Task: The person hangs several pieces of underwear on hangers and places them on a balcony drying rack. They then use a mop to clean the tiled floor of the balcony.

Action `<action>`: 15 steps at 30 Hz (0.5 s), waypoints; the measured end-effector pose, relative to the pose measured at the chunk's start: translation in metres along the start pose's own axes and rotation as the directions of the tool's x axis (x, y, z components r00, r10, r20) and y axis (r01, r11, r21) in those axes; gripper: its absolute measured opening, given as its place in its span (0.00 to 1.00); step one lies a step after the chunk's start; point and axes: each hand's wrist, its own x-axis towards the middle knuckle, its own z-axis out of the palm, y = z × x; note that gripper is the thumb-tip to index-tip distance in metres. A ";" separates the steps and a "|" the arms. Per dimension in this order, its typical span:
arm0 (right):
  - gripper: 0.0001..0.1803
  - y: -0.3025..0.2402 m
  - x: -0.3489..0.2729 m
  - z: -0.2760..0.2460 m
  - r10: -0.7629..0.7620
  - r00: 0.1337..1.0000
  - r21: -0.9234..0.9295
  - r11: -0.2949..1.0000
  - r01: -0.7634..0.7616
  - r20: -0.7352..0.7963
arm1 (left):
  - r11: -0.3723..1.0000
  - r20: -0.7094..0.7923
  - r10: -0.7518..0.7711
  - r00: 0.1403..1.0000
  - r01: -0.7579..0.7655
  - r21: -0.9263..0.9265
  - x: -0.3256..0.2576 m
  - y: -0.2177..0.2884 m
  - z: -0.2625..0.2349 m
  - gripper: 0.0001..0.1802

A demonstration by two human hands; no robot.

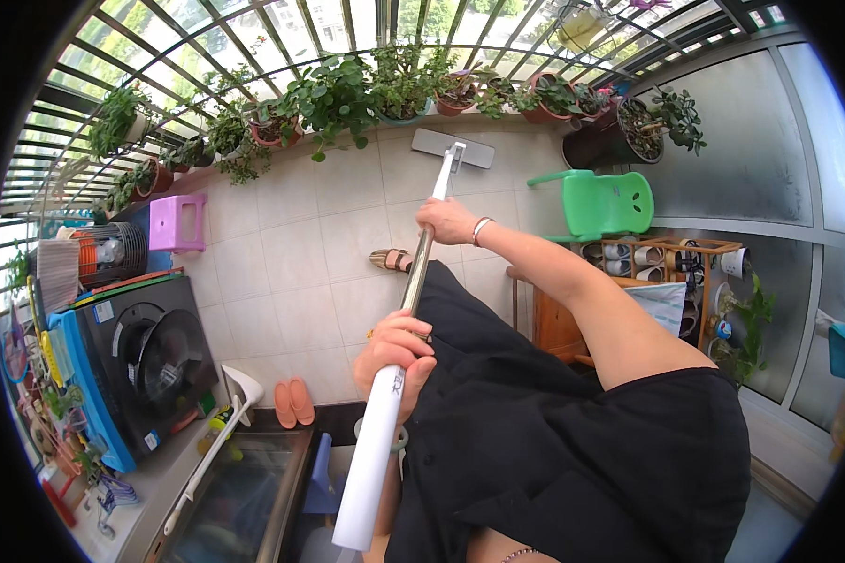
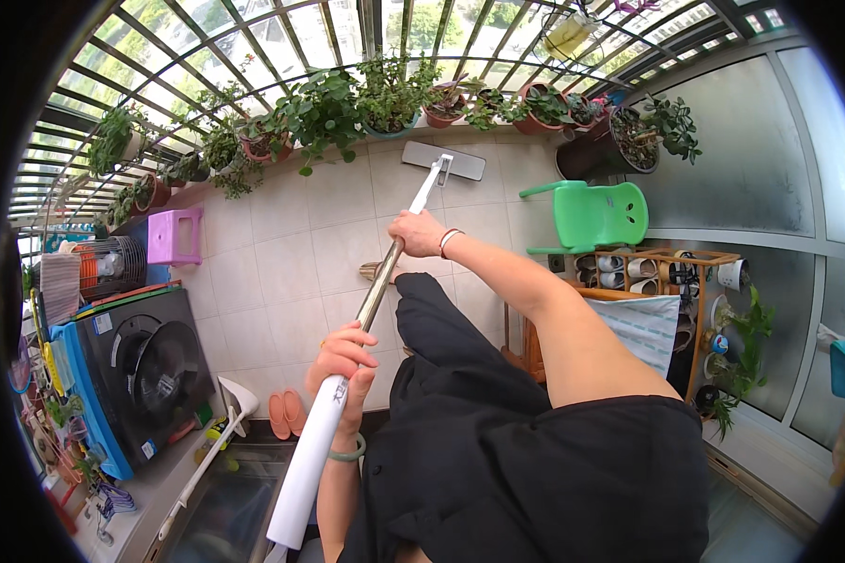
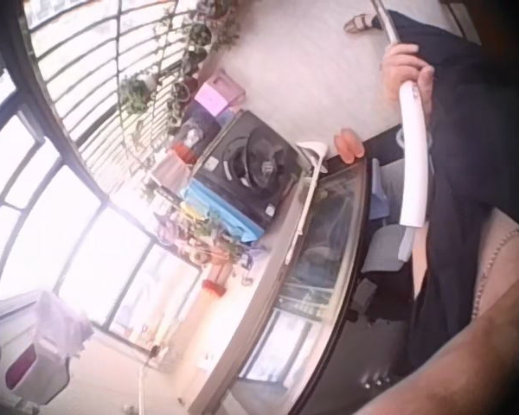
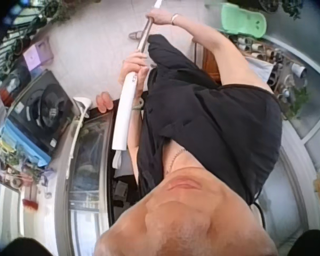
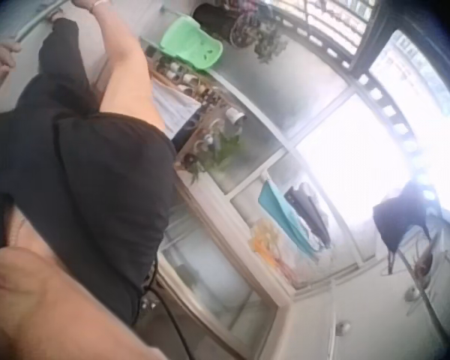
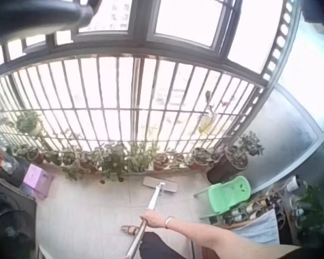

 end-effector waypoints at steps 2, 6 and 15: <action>0.02 0.033 0.012 0.004 0.091 0.986 0.134 0.988 -0.072 -0.138 | 1.000 -0.015 0.005 1.000 -0.005 -0.008 0.024 -0.031 0.007 0.13; 0.08 0.062 0.029 0.003 0.157 0.925 0.161 0.981 -0.107 -0.345 | 1.000 0.058 0.026 0.998 -0.025 -0.004 0.078 -0.062 0.008 0.13; 0.17 0.044 0.144 0.002 -0.086 0.970 0.171 0.977 0.126 -0.226 | 0.999 0.025 -0.046 0.999 0.047 -0.018 0.146 -0.056 -0.098 0.15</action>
